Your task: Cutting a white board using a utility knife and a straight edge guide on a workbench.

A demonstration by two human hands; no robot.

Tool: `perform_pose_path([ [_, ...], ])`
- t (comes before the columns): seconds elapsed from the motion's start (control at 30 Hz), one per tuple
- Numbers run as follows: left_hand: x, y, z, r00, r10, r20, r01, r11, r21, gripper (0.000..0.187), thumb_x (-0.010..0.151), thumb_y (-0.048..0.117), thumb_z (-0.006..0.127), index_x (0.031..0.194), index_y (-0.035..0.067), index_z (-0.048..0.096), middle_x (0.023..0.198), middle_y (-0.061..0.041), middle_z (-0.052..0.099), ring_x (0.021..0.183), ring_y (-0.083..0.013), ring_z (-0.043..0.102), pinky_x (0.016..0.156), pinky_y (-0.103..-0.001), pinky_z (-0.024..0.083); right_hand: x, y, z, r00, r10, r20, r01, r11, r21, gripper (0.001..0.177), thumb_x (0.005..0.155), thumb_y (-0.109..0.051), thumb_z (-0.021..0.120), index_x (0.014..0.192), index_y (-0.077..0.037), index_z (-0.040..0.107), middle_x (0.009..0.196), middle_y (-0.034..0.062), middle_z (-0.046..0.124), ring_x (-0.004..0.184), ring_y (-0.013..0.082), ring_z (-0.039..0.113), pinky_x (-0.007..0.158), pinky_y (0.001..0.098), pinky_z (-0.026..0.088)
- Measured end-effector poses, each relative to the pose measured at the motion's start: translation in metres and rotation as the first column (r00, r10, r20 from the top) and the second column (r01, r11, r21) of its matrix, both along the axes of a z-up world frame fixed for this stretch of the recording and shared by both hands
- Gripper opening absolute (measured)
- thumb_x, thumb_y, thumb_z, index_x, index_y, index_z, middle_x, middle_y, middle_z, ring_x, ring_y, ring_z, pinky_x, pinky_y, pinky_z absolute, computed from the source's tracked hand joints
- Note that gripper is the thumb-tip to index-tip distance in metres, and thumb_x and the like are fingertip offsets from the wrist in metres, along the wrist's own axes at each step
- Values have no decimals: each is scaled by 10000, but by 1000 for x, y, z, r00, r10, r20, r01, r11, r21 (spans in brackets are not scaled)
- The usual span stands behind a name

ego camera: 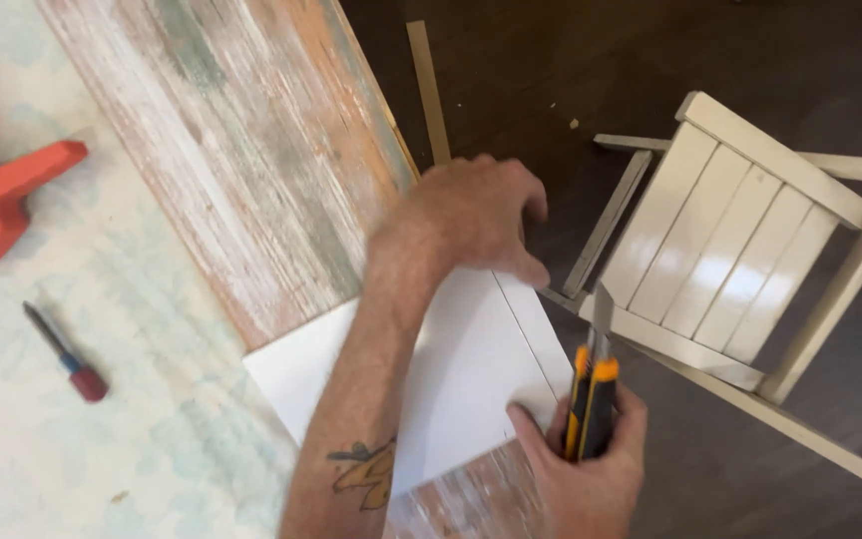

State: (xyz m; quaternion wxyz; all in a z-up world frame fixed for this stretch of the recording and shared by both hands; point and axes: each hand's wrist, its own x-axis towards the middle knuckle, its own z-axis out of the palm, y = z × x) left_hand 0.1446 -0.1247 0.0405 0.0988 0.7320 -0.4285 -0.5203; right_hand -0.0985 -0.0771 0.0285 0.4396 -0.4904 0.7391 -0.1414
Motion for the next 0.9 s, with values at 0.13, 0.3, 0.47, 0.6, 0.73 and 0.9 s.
perform_pose_path([
  [0.13, 9, -2, -22, 977, -32, -210, 4, 991, -131, 642, 720, 314, 864, 1303, 133, 665, 1079, 2, 824, 965, -163, 801, 936, -345, 608, -5, 7, -2, 988, 133, -75, -144, 974, -173, 728, 612, -8, 915, 1280, -99, 642, 662, 3, 583, 512, 55, 439, 507, 193, 430],
  [0.3, 14, -4, -22, 980, -42, -193, 27, 996, -80, 717, 708, 328, 865, 1364, 164, 627, 1034, 70, 821, 993, -111, 771, 927, -342, 571, -38, -7, 14, 690, 604, -399, -704, 688, -176, 527, 779, -237, 822, 1286, -181, 691, 1044, 43, 737, 828, 186, 709, 748, 289, 553],
  [0.47, 11, -6, -36, 992, -86, -96, 66, 979, -191, 770, 576, 429, 897, 1289, 214, 701, 1209, 56, 730, 1070, -169, 677, 850, -360, 567, -43, -20, 16, 435, 760, -484, -886, 457, -79, 614, 865, -224, 754, 1461, -256, 607, 1126, 26, 680, 796, 219, 696, 682, 330, 589],
  [0.6, 11, -11, -40, 992, -39, -122, 30, 996, -79, 946, 610, 401, 990, 1425, 183, 564, 1369, 10, 683, 1160, -202, 696, 966, -364, 578, -34, -31, 13, 340, 818, -465, -940, 281, -193, 551, 950, -211, 676, 1488, -158, 569, 1279, 111, 653, 976, 248, 696, 743, 380, 603],
  [0.73, 11, -8, -31, 995, -52, -90, 47, 997, -58, 642, 614, 422, 991, 1140, 205, 693, 893, 69, 687, 776, -113, 665, 640, -299, 575, -10, -34, 20, 313, 866, -390, -944, 240, -226, 512, 1003, -76, 605, 1509, -72, 523, 1344, 157, 617, 887, 178, 733, 776, 348, 618],
  [0.9, 10, -11, -40, 996, -81, -40, 77, 994, -81, 563, 613, 469, 993, 1014, 218, 687, 869, 95, 656, 740, -91, 621, 616, -283, 529, -2, -34, 18, 298, 880, -370, -951, 238, -199, 530, 1025, -85, 572, 1547, -101, 482, 1329, 118, 597, 856, 134, 715, 765, 337, 603],
])
